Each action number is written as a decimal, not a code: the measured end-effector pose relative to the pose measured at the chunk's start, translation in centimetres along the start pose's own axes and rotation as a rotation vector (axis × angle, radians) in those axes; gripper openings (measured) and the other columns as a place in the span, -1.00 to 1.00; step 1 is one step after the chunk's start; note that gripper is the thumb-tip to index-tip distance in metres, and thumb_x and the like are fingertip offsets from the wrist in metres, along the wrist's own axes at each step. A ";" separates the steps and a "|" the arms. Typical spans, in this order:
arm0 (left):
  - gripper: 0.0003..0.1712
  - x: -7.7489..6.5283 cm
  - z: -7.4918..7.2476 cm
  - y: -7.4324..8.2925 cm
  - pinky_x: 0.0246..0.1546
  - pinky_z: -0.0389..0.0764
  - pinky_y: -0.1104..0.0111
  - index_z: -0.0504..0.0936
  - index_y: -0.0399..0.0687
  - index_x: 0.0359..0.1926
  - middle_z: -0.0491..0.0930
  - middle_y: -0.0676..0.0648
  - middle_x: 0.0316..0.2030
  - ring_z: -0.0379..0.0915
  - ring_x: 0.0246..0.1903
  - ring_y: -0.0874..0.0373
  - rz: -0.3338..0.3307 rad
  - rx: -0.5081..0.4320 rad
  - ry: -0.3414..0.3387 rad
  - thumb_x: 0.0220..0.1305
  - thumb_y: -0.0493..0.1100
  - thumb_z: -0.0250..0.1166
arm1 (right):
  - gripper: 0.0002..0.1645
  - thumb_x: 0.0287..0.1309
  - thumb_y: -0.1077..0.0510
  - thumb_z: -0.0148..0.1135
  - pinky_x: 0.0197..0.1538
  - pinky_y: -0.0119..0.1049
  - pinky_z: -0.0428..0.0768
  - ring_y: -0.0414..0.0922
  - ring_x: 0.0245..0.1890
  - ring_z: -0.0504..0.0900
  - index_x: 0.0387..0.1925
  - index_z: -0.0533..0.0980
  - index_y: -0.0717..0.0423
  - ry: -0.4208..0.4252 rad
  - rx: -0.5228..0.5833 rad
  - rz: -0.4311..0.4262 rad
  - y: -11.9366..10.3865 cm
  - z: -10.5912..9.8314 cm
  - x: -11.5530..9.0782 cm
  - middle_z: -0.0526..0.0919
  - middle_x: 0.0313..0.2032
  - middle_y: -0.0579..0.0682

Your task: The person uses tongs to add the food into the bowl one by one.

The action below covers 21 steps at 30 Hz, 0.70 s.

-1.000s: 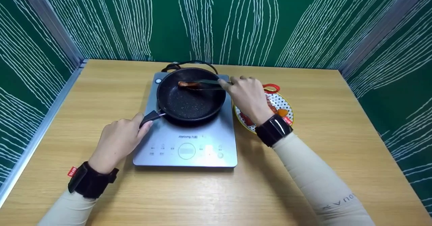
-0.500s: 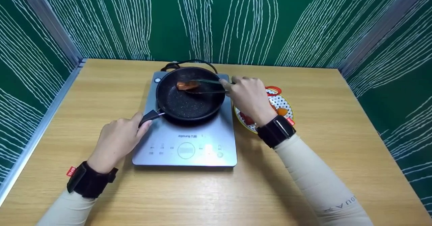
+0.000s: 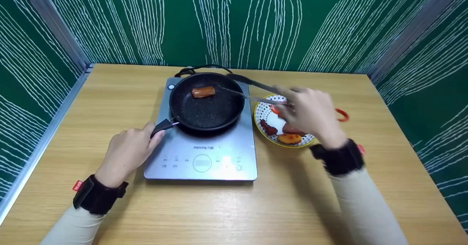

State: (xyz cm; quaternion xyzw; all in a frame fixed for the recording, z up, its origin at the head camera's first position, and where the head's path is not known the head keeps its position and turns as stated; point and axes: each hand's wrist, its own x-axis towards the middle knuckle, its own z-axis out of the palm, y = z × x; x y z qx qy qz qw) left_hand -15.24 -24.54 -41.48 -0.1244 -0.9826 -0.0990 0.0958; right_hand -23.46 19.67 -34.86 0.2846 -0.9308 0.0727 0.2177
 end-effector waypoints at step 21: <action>-0.59 0.0 0.1 0.1 -0.65 0.18 0.26 0.53 -0.24 -0.12 0.34 -0.08 -0.61 0.30 -0.68 0.02 -0.015 -0.003 -0.014 0.62 0.08 0.20 | -0.43 0.37 -0.08 0.44 -0.41 -0.17 0.36 -0.06 -0.49 0.47 0.31 0.64 0.03 -0.382 0.138 0.309 4.5 -3.5 -8.6 0.74 -0.26 0.07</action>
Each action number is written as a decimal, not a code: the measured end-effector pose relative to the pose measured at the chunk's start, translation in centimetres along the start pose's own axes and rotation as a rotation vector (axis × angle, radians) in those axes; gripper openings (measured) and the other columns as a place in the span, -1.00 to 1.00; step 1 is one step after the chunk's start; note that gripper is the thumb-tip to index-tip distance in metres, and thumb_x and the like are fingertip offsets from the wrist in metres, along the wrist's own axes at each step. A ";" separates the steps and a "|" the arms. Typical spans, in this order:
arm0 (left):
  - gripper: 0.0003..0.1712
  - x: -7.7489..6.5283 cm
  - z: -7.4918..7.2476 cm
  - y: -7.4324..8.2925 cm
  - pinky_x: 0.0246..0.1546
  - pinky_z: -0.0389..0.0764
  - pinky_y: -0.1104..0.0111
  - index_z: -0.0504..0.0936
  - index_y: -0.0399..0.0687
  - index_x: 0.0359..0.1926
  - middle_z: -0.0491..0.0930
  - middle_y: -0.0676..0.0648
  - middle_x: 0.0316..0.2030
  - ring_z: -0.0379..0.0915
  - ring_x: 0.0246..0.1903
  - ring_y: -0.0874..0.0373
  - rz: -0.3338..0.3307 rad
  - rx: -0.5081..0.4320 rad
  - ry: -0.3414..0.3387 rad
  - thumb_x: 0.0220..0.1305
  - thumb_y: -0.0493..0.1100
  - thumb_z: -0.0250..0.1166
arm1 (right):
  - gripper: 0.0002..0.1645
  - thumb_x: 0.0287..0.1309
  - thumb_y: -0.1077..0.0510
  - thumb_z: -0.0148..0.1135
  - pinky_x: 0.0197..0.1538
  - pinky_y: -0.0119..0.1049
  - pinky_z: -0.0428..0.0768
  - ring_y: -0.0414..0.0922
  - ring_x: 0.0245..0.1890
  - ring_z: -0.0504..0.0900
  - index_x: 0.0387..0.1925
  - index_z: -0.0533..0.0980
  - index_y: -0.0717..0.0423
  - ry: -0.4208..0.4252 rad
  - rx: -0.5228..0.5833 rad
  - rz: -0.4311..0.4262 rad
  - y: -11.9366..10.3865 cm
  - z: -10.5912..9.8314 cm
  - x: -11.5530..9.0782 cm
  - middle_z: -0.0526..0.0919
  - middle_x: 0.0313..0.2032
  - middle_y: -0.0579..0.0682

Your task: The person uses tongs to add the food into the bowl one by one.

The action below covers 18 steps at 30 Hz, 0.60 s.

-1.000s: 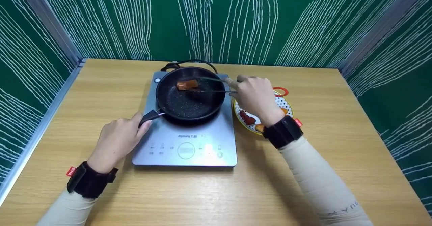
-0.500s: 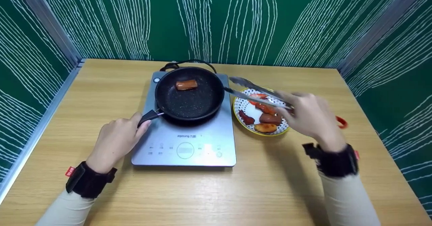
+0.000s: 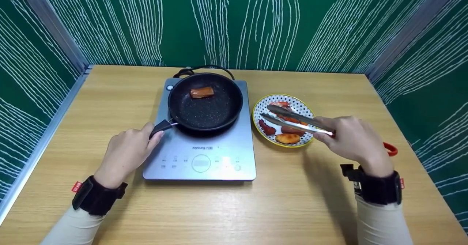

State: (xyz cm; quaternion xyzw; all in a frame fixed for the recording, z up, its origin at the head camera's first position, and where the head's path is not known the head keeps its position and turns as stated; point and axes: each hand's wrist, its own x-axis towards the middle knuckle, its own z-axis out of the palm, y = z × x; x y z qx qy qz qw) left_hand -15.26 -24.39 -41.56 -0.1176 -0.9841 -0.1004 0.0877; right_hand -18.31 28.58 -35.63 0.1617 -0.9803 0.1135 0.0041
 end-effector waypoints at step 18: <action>-0.59 0.0 0.1 -0.2 -0.65 0.18 0.26 0.53 -0.23 -0.10 0.33 -0.07 -0.62 0.31 -0.67 0.01 0.005 -0.004 0.002 0.62 0.08 0.20 | -0.46 0.32 -0.10 0.49 -0.31 -0.15 0.37 0.00 -0.33 0.52 0.26 0.68 -0.02 -0.162 0.000 0.068 0.4 0.6 0.4 0.80 -0.11 0.12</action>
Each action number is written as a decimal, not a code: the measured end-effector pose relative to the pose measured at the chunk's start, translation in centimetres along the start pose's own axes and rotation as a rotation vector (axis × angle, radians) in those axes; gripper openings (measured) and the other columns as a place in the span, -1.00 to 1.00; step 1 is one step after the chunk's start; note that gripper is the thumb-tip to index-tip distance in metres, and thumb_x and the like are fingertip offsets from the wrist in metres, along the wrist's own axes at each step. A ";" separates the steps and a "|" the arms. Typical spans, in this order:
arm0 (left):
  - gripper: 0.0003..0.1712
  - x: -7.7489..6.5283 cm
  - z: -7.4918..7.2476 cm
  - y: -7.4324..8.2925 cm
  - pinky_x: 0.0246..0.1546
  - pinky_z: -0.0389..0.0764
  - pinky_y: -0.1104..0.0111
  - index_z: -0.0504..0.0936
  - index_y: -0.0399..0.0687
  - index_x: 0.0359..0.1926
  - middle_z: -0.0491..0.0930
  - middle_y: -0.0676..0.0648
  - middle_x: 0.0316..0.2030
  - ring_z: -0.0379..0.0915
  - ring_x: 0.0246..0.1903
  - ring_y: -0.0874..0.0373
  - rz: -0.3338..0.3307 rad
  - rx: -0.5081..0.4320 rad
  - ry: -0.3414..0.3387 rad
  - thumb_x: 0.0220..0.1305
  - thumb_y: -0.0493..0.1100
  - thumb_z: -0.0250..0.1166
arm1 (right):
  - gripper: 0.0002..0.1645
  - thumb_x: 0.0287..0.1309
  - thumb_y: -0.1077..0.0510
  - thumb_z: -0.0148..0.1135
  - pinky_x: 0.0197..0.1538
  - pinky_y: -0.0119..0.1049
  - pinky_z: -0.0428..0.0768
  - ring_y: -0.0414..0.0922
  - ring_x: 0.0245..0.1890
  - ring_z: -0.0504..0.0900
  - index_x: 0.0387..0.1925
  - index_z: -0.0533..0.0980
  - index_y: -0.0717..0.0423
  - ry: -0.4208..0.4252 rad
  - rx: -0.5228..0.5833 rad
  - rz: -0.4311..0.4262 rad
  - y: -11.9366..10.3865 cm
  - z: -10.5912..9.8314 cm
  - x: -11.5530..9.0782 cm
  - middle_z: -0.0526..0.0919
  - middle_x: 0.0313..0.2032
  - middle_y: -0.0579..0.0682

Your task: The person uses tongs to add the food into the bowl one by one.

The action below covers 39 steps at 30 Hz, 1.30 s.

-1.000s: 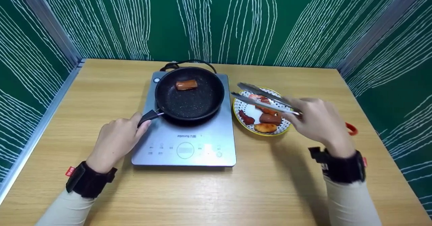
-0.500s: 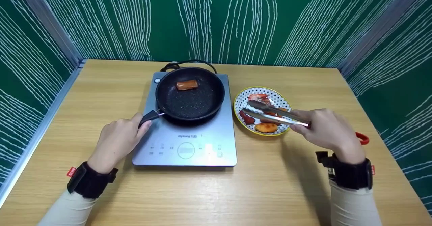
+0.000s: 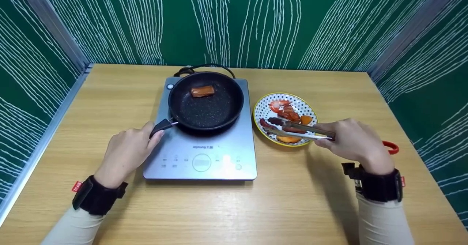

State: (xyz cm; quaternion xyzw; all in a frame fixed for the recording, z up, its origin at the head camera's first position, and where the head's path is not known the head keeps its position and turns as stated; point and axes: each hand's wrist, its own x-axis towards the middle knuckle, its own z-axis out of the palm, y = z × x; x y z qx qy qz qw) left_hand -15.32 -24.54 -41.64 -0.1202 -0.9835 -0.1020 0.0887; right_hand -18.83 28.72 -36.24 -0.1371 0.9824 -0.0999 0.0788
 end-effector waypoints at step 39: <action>-0.57 0.0 0.1 0.0 -0.66 0.21 0.25 0.53 -0.25 -0.12 0.36 -0.10 -0.60 0.33 -0.67 0.01 0.003 0.011 0.008 0.63 0.09 0.18 | -0.58 0.34 0.09 0.48 -0.47 -0.20 0.32 -0.04 -0.51 0.42 0.20 0.72 -0.02 0.117 -0.108 -0.057 0.7 0.5 0.4 0.66 -0.40 0.02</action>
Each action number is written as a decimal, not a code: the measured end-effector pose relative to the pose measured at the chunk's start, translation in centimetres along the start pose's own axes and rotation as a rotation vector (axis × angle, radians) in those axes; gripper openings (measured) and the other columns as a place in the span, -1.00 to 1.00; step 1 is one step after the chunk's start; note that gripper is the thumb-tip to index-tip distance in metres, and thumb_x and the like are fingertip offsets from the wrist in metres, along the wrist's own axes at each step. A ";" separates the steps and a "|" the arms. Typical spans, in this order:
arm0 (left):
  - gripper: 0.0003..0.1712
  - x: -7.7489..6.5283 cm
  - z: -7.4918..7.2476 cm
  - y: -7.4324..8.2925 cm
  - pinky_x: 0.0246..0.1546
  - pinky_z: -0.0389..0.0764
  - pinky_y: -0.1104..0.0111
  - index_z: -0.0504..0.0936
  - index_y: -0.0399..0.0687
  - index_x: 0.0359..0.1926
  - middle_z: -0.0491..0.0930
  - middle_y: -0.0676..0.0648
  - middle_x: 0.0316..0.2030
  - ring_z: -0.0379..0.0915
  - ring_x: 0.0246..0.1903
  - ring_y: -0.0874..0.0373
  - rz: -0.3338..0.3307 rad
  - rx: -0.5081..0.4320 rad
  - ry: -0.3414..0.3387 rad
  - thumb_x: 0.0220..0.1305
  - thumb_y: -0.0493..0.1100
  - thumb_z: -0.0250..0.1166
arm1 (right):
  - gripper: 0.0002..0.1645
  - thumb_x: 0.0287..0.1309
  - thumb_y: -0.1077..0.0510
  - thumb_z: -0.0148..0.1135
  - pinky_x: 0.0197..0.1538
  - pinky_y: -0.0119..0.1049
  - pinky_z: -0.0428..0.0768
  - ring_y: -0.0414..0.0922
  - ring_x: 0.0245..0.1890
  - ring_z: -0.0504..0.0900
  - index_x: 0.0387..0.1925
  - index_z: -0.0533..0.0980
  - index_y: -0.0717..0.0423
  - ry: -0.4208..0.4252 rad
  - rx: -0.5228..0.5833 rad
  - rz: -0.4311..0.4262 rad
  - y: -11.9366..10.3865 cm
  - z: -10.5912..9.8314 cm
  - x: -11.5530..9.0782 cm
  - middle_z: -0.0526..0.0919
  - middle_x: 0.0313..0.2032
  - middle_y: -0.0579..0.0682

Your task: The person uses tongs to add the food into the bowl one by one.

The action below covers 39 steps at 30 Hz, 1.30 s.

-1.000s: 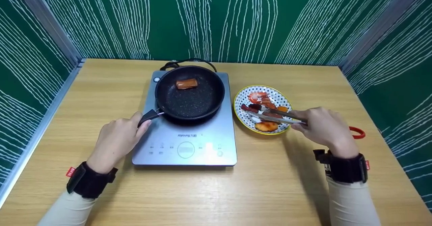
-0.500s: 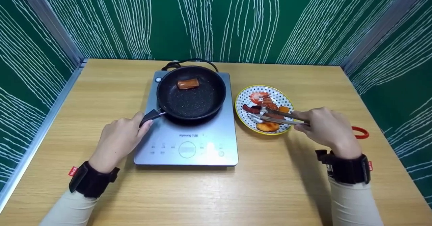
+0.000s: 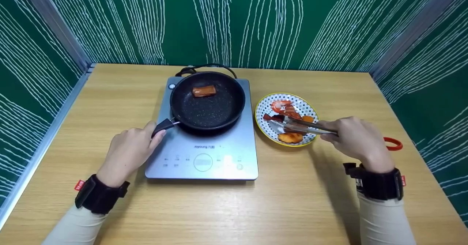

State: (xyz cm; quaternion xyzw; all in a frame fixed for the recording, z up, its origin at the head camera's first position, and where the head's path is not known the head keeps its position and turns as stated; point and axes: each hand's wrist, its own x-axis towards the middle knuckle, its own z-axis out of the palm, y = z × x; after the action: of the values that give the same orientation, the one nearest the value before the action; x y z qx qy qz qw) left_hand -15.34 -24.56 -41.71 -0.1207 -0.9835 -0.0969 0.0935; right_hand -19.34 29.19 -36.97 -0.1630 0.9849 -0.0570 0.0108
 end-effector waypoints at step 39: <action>-0.60 0.0 0.0 0.1 -0.67 0.15 0.27 0.51 -0.21 -0.21 0.31 -0.05 -0.63 0.27 -0.69 0.03 0.010 -0.009 0.028 0.60 0.06 0.23 | -0.58 0.23 0.11 0.58 -0.56 -0.23 0.26 -0.04 -0.63 0.51 0.13 0.76 -0.01 0.498 0.039 -0.159 -4.1 -1.2 0.8 0.82 -0.32 0.10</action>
State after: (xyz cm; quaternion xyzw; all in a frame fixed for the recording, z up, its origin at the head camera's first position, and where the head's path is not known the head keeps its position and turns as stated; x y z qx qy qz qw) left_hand -15.27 -24.44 -41.72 -0.1246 -0.9811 -0.1025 0.1073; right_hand -18.82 25.20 -35.36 -0.2206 0.9400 -0.1152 -0.2335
